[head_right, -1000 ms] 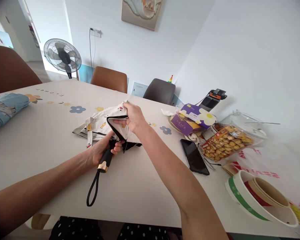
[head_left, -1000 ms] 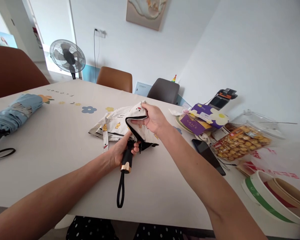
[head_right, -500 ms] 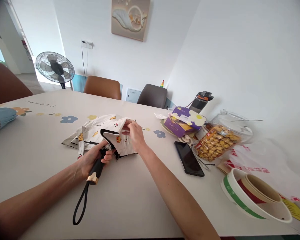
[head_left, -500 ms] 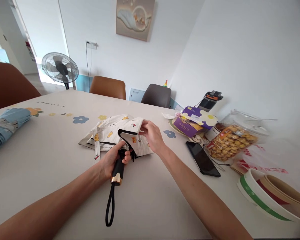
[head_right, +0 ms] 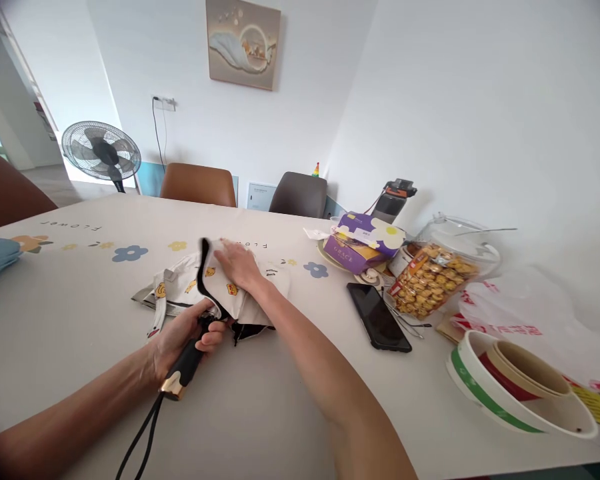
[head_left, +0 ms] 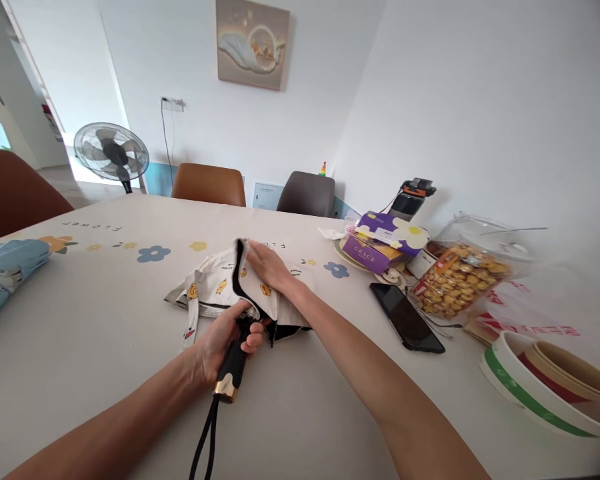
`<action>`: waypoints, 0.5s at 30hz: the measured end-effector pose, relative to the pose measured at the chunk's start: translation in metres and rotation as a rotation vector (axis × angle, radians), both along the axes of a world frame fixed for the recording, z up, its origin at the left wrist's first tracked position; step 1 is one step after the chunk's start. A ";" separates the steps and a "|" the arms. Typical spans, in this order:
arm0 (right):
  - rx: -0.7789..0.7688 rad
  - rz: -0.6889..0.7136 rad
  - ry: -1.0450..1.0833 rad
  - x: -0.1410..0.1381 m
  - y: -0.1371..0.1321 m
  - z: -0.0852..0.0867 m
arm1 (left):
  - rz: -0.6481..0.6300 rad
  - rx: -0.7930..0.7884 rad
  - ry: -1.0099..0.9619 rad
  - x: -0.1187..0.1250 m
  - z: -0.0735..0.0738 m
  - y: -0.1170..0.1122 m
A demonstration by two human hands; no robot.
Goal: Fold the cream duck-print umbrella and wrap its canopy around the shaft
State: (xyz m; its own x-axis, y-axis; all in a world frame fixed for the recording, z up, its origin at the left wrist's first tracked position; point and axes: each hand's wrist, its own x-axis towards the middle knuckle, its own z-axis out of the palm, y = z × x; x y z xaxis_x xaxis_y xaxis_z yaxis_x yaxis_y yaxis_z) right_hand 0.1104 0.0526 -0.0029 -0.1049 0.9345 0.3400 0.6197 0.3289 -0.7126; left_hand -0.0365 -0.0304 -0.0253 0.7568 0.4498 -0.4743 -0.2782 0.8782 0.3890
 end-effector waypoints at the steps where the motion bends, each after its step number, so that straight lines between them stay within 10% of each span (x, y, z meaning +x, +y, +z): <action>1: -0.012 0.030 -0.082 -0.004 0.006 0.001 | -0.023 -0.011 -0.005 0.000 -0.001 0.000; 8: 0.113 -0.126 -0.116 -0.011 0.006 0.008 | 0.050 0.005 0.015 0.001 0.003 0.002; 15: 0.277 -0.048 -0.119 0.032 -0.074 0.009 | 0.081 0.120 0.019 0.002 0.002 -0.002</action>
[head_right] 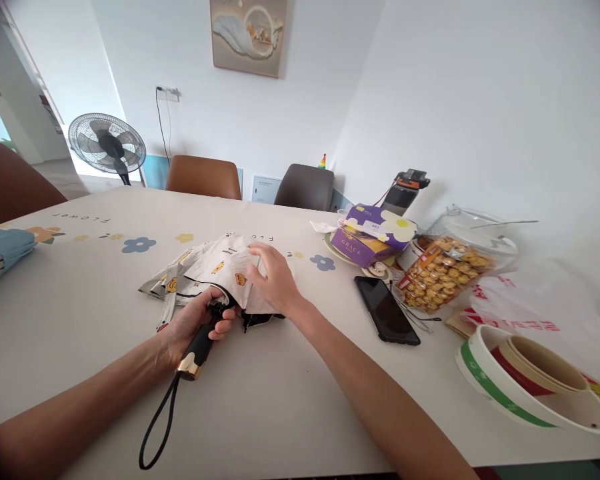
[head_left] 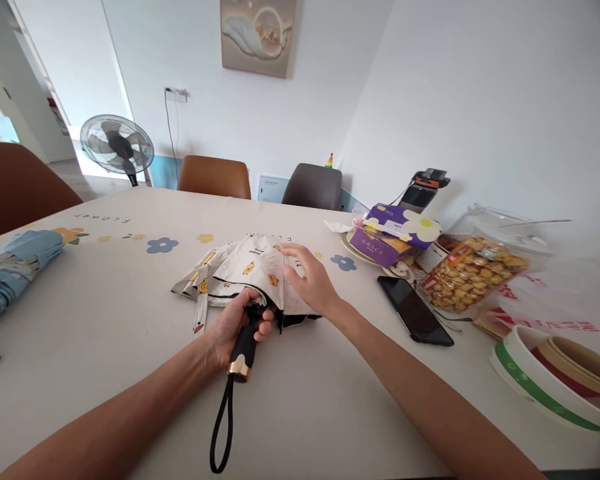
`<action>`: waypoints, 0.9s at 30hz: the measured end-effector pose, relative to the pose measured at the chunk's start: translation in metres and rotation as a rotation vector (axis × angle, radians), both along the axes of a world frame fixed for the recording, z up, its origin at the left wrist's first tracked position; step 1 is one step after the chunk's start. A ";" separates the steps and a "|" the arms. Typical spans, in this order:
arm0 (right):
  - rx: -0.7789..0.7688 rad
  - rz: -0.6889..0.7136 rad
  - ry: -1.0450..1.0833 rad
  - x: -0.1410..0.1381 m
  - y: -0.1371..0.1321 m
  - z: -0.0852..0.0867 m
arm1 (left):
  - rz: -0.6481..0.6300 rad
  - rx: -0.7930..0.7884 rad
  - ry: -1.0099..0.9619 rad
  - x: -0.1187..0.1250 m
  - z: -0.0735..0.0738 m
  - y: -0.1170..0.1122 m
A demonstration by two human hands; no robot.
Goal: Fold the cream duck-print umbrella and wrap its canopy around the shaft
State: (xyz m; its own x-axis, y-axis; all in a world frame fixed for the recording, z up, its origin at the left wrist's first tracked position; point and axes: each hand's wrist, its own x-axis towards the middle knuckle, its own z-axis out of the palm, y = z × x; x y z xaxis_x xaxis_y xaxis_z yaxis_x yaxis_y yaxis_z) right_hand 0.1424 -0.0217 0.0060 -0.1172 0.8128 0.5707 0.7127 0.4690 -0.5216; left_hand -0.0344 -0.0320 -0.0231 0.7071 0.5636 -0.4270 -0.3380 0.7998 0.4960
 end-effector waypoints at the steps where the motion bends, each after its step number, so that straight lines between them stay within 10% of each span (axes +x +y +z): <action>1: 0.032 0.043 -0.061 0.006 -0.013 -0.003 | 0.013 0.025 0.027 0.001 0.001 -0.001; 8: 0.212 0.172 -0.425 0.017 -0.049 -0.030 | 0.071 0.126 0.297 0.006 0.007 -0.008; 27: 0.254 0.224 -0.255 -0.003 -0.047 -0.037 | -0.045 0.181 0.126 0.003 0.004 -0.007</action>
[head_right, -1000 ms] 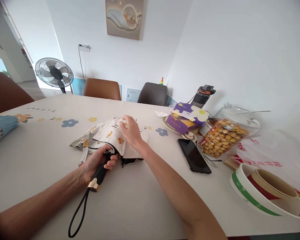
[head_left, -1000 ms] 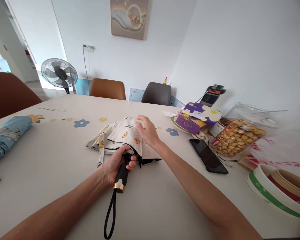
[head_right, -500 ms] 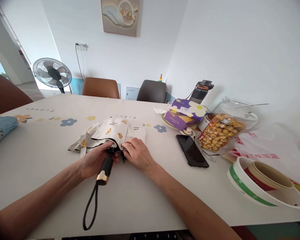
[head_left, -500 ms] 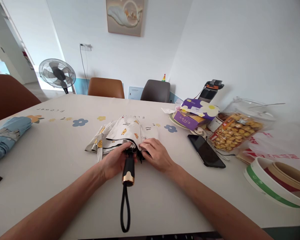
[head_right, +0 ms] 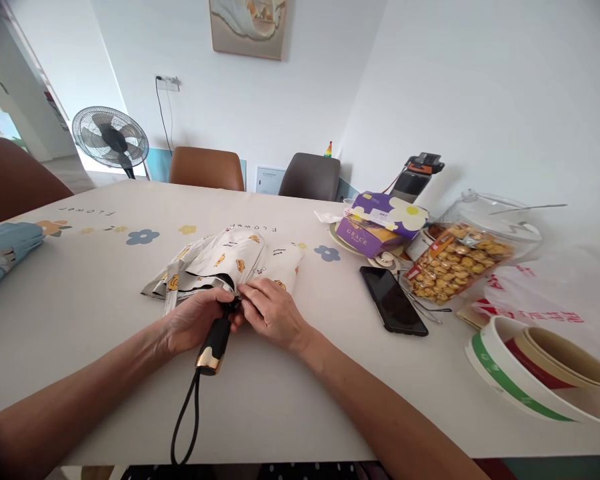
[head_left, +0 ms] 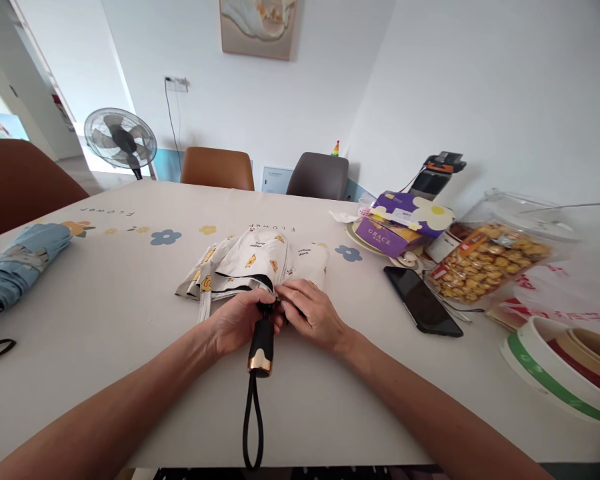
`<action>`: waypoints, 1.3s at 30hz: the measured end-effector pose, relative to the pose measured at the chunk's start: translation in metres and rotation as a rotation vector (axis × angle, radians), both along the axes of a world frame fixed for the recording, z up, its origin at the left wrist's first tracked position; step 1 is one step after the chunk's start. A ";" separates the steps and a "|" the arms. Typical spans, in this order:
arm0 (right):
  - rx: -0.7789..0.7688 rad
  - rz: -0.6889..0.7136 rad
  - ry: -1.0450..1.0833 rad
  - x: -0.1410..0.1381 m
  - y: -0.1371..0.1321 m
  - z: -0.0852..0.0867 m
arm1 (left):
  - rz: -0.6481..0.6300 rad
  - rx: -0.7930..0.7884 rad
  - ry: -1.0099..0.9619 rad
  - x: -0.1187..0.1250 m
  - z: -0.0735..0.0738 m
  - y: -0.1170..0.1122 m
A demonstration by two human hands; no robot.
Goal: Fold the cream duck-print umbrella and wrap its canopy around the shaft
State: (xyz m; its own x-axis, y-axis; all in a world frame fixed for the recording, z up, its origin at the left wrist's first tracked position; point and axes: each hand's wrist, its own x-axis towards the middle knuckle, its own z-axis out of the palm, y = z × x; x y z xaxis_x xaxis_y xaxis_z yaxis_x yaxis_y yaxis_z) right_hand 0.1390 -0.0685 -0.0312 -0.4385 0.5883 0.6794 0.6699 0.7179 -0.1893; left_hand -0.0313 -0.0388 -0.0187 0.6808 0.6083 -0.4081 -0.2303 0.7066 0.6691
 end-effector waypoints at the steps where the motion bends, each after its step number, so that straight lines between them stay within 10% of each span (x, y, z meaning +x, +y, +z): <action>1: -0.013 0.006 0.004 0.000 -0.002 0.000 | 0.007 0.016 0.034 0.000 0.000 -0.001; 14: -0.065 0.177 0.027 0.004 -0.001 -0.001 | 0.126 0.008 0.123 0.001 -0.001 -0.001; 17: -0.113 0.006 0.176 0.009 -0.003 0.003 | 0.134 -0.013 0.118 0.001 0.001 0.001; 23: -0.472 -0.512 0.648 0.029 0.007 0.006 | 0.116 -0.086 -0.035 -0.004 0.006 0.006; 30: -1.023 -0.228 1.052 0.032 0.010 0.010 | 0.027 -0.094 -0.322 -0.015 0.017 0.008; 39: -0.791 -0.355 1.243 0.034 0.010 0.015 | 0.028 -0.144 -0.077 -0.002 0.006 0.002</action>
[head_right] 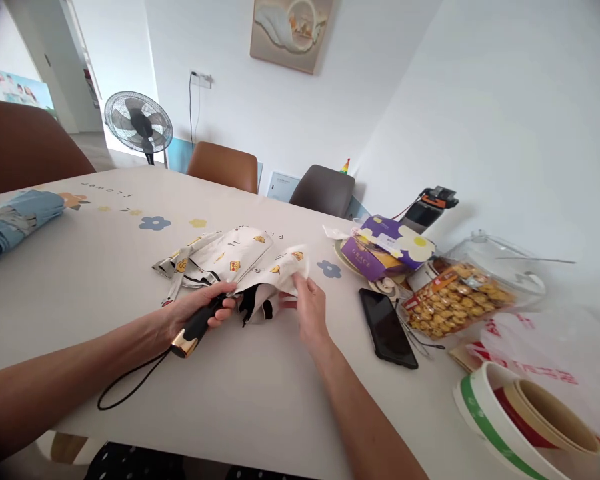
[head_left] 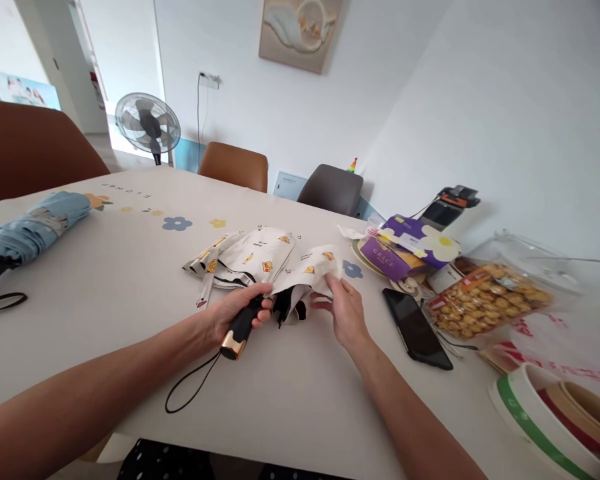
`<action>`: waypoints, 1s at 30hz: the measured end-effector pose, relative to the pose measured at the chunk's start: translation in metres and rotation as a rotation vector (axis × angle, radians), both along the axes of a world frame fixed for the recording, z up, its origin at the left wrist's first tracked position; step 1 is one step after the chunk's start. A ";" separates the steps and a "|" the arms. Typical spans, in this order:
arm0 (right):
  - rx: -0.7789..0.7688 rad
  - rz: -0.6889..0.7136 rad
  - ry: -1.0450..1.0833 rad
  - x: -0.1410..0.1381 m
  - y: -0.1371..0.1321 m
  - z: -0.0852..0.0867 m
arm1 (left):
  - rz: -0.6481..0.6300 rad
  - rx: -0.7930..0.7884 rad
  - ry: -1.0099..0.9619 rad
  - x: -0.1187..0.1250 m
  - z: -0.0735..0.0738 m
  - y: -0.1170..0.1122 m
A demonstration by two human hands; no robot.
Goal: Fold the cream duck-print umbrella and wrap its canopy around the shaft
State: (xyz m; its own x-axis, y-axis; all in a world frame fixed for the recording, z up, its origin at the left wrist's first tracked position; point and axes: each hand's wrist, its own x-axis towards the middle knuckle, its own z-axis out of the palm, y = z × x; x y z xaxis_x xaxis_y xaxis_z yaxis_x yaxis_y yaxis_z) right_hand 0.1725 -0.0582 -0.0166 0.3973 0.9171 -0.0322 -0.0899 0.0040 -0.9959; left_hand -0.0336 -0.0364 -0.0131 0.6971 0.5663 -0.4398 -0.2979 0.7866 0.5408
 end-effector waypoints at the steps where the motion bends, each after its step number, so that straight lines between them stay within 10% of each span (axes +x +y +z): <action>1: 0.046 -0.035 0.020 0.002 0.000 0.002 | 0.000 0.011 0.015 0.000 -0.002 0.000; 7: 0.217 0.112 0.193 0.005 -0.001 0.023 | 0.097 0.130 0.166 0.002 -0.006 -0.004; 17: 0.371 0.114 -0.097 -0.041 0.026 0.080 | -0.027 0.109 0.014 0.003 -0.008 -0.005; 30: 0.398 0.050 -0.216 -0.099 0.053 0.041 | 0.041 0.042 -0.088 0.004 -0.004 -0.006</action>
State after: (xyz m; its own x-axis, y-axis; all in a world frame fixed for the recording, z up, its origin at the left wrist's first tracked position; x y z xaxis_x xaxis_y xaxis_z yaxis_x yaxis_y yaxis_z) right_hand 0.0740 -0.0051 0.0244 0.3108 0.8595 0.4057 0.1104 0.3914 -0.9136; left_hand -0.0301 -0.0426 -0.0173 0.7077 0.6119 -0.3532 -0.3770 0.7498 0.5438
